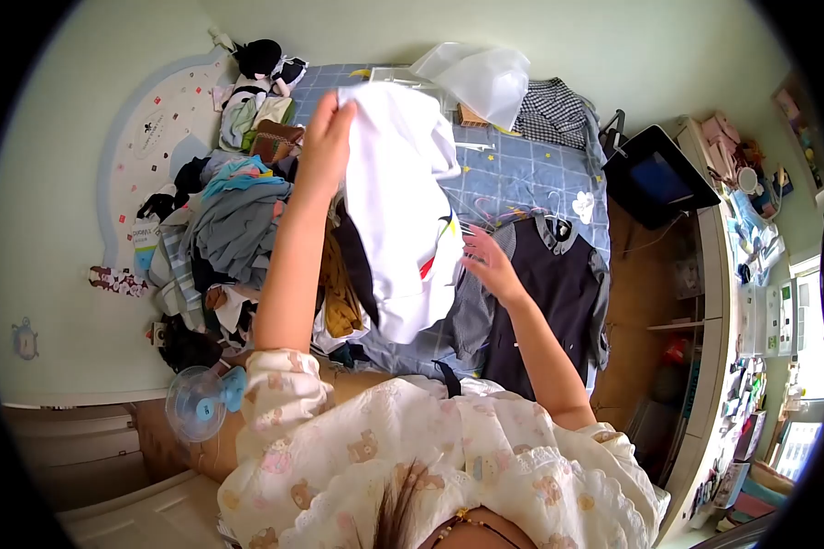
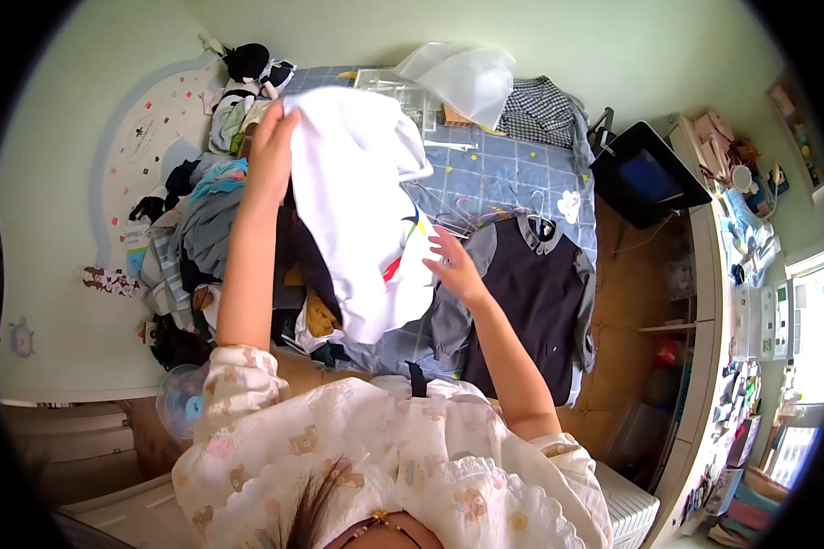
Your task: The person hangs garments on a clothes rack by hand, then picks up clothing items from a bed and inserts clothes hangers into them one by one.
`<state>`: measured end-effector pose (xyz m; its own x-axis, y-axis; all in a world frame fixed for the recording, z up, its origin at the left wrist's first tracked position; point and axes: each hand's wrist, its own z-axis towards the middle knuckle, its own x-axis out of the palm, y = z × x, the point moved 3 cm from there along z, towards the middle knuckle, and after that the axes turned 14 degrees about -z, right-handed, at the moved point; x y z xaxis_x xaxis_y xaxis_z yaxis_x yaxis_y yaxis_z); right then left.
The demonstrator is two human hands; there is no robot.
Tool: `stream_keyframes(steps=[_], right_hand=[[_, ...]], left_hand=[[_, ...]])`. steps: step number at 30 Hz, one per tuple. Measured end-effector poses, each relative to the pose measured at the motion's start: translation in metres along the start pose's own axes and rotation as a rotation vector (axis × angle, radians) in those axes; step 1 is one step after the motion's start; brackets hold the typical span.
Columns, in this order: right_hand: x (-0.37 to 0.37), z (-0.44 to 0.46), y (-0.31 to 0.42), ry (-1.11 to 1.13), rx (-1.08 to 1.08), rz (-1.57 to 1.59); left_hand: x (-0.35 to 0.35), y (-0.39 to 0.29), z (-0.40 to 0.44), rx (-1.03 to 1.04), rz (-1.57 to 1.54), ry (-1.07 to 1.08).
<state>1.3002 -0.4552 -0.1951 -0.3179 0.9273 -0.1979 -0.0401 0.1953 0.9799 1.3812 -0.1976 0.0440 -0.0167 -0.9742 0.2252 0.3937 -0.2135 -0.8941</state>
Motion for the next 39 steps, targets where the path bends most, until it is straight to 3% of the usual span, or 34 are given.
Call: stream_keyframes(steps=[1,3,5,7,11,18,21,26,29,33,35,37,39], right_hand=[[0.005,-0.009,0.014,0.032,0.03,-0.033],[0.018,-0.032,0.035,0.054,-0.116,-0.246],[0.025,-0.053,0.074,-0.088,-0.397,-0.456],[0.028,-0.072,0.101,-0.133,-0.45,-0.462],[0.043,-0.091,0.082,-0.465,-0.673,-0.715],[0.069,-0.091,0.088,-0.559,-0.789,-0.837],[0.08,-0.089,0.092,-0.514,-0.794,-0.824],[0.073,-0.08,0.105,-0.534,-0.594,-0.784],[0.072,-0.069,0.109,-0.35,-0.605,-0.881],[0.063,-0.059,0.09,-0.305,-0.584,-0.768],[0.053,-0.058,0.081,-0.448,-0.494,-0.606],[0.037,-0.053,0.066,-0.449,-0.168,-0.426],[0.017,-0.045,0.06,-0.65,-0.212,-0.409]], left_hand=[[0.004,-0.009,0.007,-0.028,-0.102,-0.039],[0.005,-0.019,0.02,-0.029,-0.261,-0.028],[0.025,-0.04,0.018,-0.047,-0.34,-0.094],[0.032,-0.046,0.019,-0.008,-0.407,-0.1],[0.041,-0.049,0.023,0.048,-0.593,-0.182],[0.056,-0.067,0.019,0.121,-0.742,-0.293],[0.051,-0.071,0.021,0.174,-0.793,-0.312],[0.034,-0.07,0.026,0.156,-0.873,-0.296],[0.028,-0.067,0.025,0.155,-0.871,-0.321],[0.007,-0.062,0.028,0.085,-0.885,-0.42],[0.0,-0.061,0.026,0.061,-0.881,-0.453],[-0.003,-0.064,0.02,0.062,-0.866,-0.464],[-0.006,-0.061,0.016,0.04,-0.855,-0.441]])
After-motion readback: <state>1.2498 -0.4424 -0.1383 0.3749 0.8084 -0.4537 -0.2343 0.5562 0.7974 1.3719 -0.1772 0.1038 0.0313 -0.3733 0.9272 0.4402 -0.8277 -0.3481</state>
